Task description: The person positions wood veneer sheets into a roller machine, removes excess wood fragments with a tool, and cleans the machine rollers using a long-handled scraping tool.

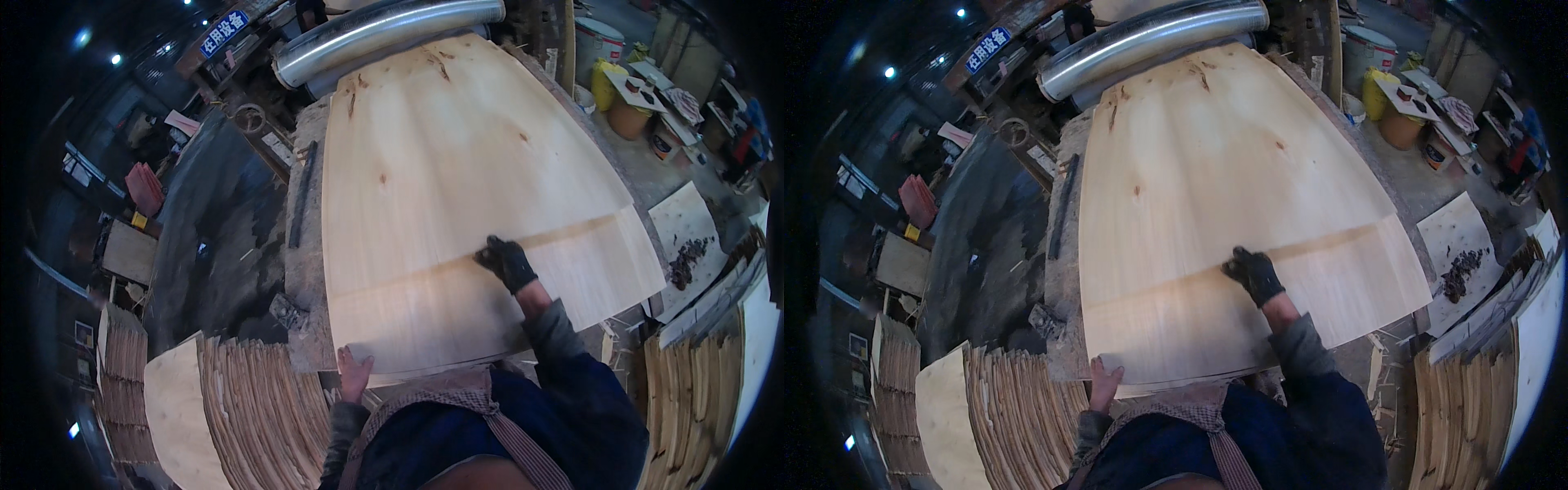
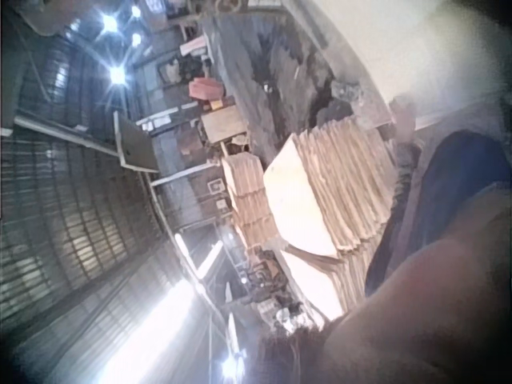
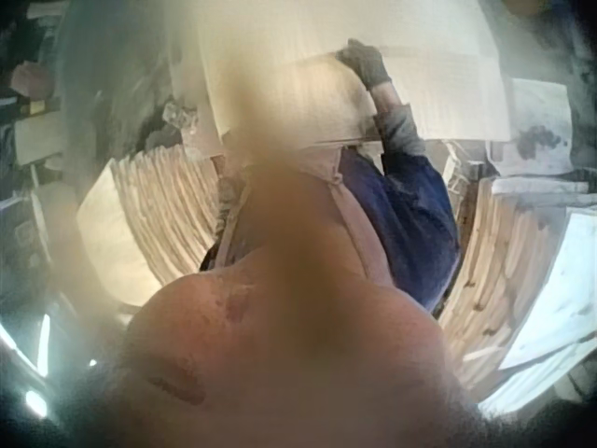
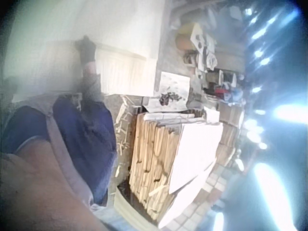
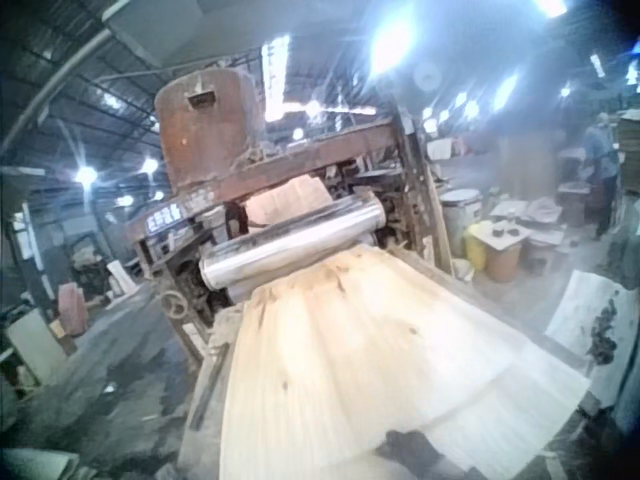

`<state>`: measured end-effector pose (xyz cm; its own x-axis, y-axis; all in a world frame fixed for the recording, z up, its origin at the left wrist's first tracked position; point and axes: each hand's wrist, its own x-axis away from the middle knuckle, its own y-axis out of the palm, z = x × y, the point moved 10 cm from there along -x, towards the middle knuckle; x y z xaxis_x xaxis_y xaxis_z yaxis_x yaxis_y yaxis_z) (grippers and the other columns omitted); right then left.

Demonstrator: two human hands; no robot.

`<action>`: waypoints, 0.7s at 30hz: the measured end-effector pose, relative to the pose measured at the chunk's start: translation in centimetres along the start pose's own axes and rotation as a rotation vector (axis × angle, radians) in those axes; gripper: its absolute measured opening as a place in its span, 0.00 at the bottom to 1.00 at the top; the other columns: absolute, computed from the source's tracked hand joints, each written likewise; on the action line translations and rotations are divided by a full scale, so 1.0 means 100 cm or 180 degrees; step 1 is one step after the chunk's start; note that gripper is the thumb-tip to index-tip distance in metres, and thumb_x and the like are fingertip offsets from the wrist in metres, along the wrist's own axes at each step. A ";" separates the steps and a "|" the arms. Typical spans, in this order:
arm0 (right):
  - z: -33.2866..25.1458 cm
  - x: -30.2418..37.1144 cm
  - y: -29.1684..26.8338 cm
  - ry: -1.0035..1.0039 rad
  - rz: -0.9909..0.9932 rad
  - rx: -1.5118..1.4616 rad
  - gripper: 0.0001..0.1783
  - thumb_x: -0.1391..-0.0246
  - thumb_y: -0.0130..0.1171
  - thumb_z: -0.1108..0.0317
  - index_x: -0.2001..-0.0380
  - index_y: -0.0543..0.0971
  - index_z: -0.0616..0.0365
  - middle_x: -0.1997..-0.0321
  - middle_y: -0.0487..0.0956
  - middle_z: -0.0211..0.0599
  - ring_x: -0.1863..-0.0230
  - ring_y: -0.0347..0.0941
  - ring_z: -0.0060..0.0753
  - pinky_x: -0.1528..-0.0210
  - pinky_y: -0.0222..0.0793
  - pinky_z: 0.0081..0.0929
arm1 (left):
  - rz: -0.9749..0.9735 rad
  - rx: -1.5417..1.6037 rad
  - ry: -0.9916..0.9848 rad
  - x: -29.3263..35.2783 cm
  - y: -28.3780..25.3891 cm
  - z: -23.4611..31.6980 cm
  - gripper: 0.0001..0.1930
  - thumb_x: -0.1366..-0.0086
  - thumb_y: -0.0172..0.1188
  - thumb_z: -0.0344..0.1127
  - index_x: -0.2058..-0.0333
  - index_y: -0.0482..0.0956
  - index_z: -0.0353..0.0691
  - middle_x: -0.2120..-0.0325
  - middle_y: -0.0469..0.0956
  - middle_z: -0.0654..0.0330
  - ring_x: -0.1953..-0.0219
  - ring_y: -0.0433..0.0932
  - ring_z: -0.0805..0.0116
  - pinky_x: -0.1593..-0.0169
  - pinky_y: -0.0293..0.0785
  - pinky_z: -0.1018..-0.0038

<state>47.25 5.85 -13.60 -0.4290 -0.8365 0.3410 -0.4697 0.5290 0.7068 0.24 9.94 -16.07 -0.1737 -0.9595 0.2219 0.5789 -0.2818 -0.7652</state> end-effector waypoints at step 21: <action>0.106 0.177 0.002 0.1683 -0.0834 0.0125 0.22 0.44 0.47 0.66 0.48 0.64 0.64 0.53 0.72 0.53 0.52 0.70 0.51 0.49 0.66 0.44 | 0.0213 0.2187 -0.0132 -0.023 -0.034 -0.027 0.24 0.51 0.60 0.27 0.54 0.68 0.27 0.63 0.74 0.54 0.60 0.73 0.67 0.54 0.69 0.74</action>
<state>31.39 -7.38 -14.00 0.1434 -0.8924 0.4279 -0.5407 0.2915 0.7891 -3.48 13.13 -15.56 -0.0974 -0.9704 0.2211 0.9632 -0.1478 -0.2246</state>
